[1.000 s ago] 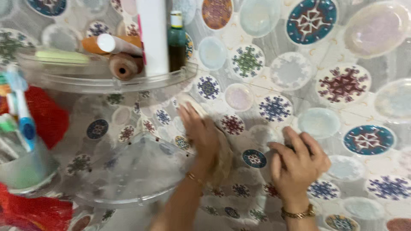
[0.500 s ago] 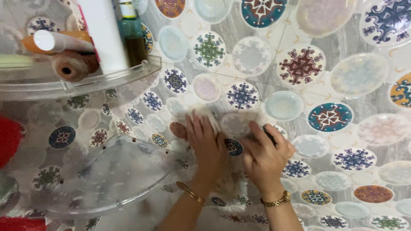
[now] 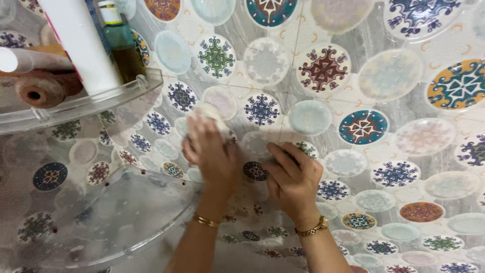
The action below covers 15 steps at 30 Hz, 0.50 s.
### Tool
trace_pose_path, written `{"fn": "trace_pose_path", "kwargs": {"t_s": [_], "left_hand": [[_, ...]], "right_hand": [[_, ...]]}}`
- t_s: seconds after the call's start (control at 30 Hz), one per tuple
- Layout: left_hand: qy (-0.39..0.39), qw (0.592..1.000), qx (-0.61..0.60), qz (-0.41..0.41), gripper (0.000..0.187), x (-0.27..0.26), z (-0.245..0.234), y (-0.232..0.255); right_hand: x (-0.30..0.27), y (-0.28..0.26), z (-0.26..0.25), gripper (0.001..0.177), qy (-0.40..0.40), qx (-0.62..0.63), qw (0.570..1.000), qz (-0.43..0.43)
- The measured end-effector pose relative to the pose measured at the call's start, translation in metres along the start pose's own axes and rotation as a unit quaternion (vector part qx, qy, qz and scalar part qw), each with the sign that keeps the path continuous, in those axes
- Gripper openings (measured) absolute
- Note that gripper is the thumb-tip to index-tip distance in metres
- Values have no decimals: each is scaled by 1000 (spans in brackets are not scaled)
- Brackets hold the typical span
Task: The person wipes the patterned bathroom wall tiles with a cloth, moving across the surface and around a corner shelf containing toiletries.
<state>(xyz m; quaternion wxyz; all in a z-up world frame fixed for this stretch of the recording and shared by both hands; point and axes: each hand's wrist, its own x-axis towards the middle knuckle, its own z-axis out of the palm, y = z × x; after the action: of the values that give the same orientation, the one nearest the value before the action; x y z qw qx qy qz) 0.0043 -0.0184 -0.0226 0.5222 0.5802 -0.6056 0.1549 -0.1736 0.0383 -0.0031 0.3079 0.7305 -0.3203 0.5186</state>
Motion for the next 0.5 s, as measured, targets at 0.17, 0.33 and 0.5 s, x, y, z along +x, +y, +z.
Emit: {"fn": "trace_pose_path", "kwargs": {"t_s": [0.17, 0.33, 0.5], "left_hand": [[52, 998, -20, 16, 59, -14, 7, 14], [-49, 987, -23, 151, 58, -16, -1, 45], [-10, 981, -22, 194, 53, 4, -3, 40]], "right_hand": [[2, 0, -4, 14, 10, 6, 1000, -6], [-1, 5, 0, 13, 51, 28, 998, 0], [-8, 8, -1, 18, 102, -20, 993, 47]]}}
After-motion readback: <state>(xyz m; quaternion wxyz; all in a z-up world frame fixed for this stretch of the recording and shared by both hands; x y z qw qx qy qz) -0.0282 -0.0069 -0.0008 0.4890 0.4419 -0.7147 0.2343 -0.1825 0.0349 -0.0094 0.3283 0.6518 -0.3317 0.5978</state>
